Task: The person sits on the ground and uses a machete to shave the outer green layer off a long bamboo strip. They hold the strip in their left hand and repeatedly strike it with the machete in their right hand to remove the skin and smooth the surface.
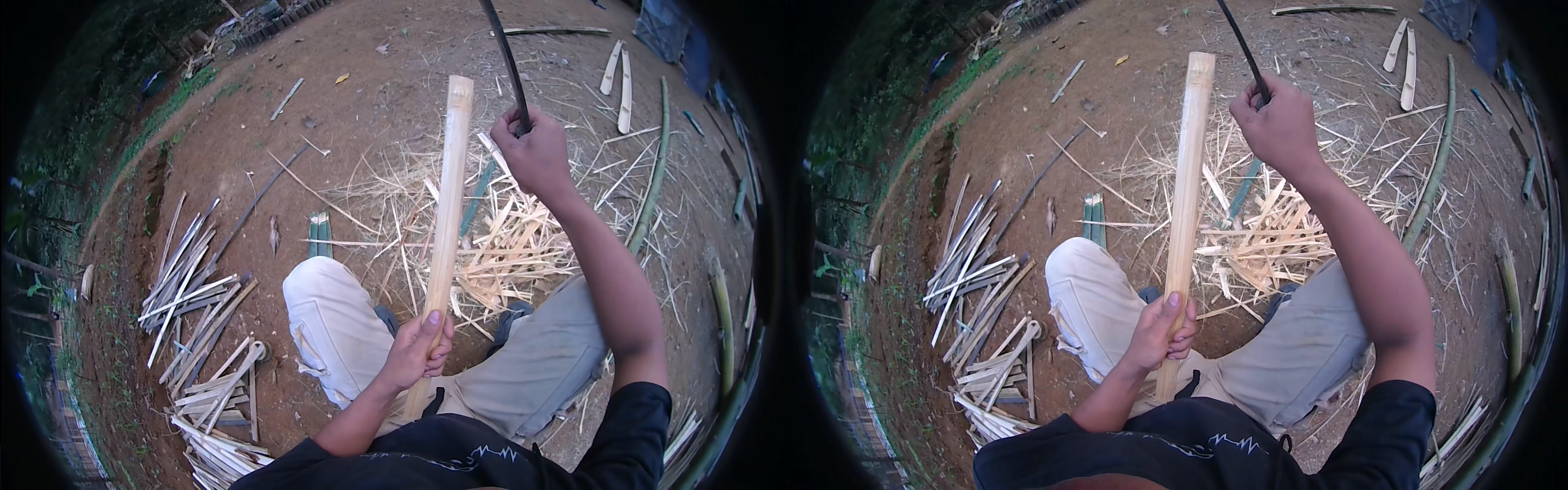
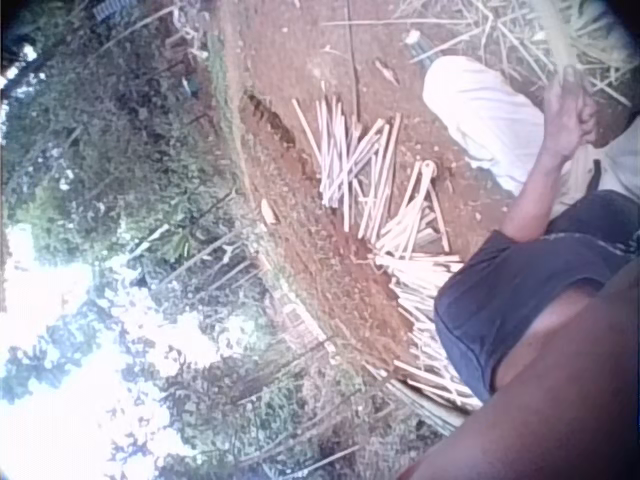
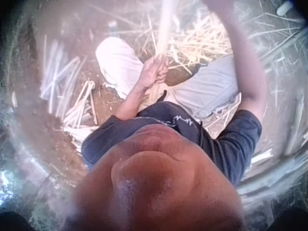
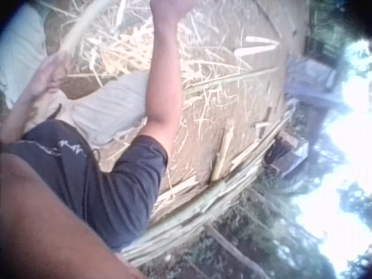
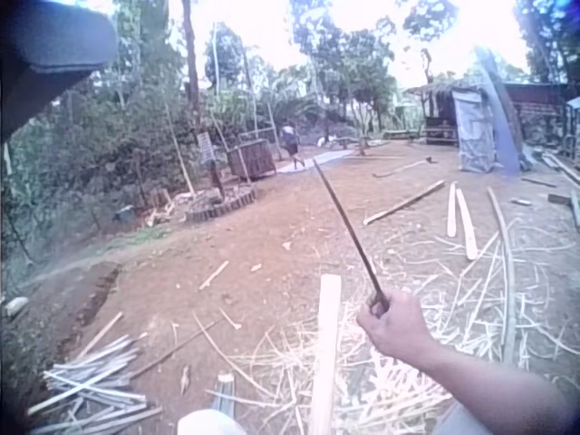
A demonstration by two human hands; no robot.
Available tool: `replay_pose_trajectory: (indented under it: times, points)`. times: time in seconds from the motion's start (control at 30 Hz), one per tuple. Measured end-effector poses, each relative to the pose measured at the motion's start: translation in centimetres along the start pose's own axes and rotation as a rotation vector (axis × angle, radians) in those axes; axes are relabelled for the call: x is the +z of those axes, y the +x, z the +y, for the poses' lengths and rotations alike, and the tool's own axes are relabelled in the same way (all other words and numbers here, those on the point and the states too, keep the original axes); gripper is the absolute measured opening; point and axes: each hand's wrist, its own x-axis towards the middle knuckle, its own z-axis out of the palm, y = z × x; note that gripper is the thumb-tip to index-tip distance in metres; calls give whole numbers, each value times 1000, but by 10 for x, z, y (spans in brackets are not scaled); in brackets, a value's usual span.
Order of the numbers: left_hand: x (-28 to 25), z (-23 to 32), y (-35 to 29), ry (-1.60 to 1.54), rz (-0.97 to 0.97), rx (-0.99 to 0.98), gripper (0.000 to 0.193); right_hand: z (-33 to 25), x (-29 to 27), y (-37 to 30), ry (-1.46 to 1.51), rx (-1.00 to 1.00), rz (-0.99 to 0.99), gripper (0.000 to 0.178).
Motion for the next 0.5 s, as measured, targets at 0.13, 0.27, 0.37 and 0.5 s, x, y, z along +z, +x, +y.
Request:
replay_pose_trajectory:
  times: [0.13, 0.27, 0.37, 0.5]
  points:
    - [-4, 1, 6, -129, 90, 65, 41, 1, 5, -6, 238, 192, -236, 15]
    - [-13, 16, 12, -194, 158, 158, 40, -13, 11, -20, 201, 190, -408, 16]
    - [-21, 29, 13, -194, 198, 233, 38, -19, 10, -23, 85, 200, -463, 14]
    - [-28, 49, 14, -215, 283, 324, 29, -7, 10, -22, -21, 127, -412, 15]
